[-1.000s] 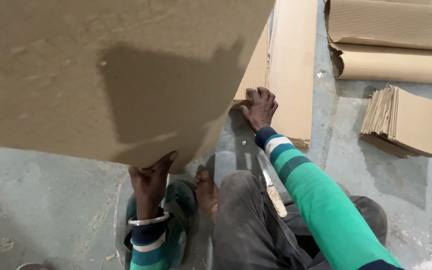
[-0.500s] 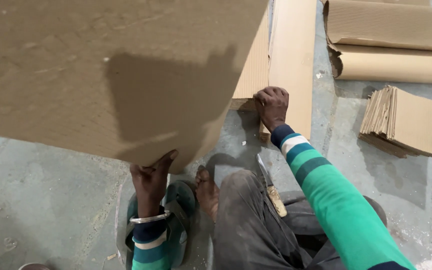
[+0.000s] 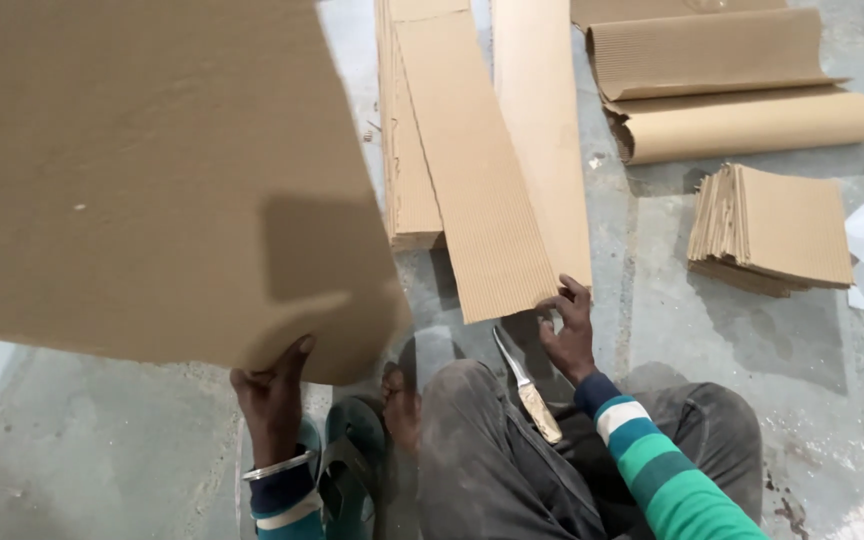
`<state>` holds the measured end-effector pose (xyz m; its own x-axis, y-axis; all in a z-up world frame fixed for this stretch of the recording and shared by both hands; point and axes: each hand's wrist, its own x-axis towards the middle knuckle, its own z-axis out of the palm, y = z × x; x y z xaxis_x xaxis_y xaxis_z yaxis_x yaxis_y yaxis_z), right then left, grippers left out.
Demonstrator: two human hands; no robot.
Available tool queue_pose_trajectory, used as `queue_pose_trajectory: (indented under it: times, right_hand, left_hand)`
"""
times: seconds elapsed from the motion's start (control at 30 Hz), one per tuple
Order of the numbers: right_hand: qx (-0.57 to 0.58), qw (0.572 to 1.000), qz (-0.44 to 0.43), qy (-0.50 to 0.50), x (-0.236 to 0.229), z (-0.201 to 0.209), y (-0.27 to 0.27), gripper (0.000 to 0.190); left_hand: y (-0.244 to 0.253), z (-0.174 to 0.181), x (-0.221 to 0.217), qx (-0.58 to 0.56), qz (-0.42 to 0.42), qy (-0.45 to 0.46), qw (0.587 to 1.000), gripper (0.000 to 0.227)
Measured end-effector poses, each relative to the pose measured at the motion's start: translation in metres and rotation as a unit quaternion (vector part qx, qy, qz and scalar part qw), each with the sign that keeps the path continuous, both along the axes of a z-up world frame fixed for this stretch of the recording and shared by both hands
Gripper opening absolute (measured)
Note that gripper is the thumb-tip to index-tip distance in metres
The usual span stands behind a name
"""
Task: The person uses a large pair of scissors to cut and fold corrugated cardboard sheets into smaller packaging components while sitting on the floor.
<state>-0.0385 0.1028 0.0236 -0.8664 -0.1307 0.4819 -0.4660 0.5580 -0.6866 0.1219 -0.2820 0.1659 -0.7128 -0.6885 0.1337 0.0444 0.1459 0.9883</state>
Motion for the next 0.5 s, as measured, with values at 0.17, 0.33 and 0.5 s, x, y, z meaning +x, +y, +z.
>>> queue_pose_trajectory:
  times: [0.17,0.33,0.5]
  right_hand:
    - [-0.068,0.994,-0.063,-0.051,-0.021,0.000,0.006,0.029]
    - [-0.095,0.947,-0.098,-0.290,-0.087,-0.016,-0.001,0.060]
    - [-0.276,0.865,0.144,-0.394,-0.126,-0.043,-0.013,0.047]
  left_hand:
    - [0.000,0.008,0.000,-0.018,0.000,-0.005,1.000,0.034]
    - [-0.003,0.007,-0.003,-0.060,0.016,-0.041,0.997,0.041]
    - [-0.007,-0.001,-0.005,-0.085,0.056,-0.084,0.991,0.045]
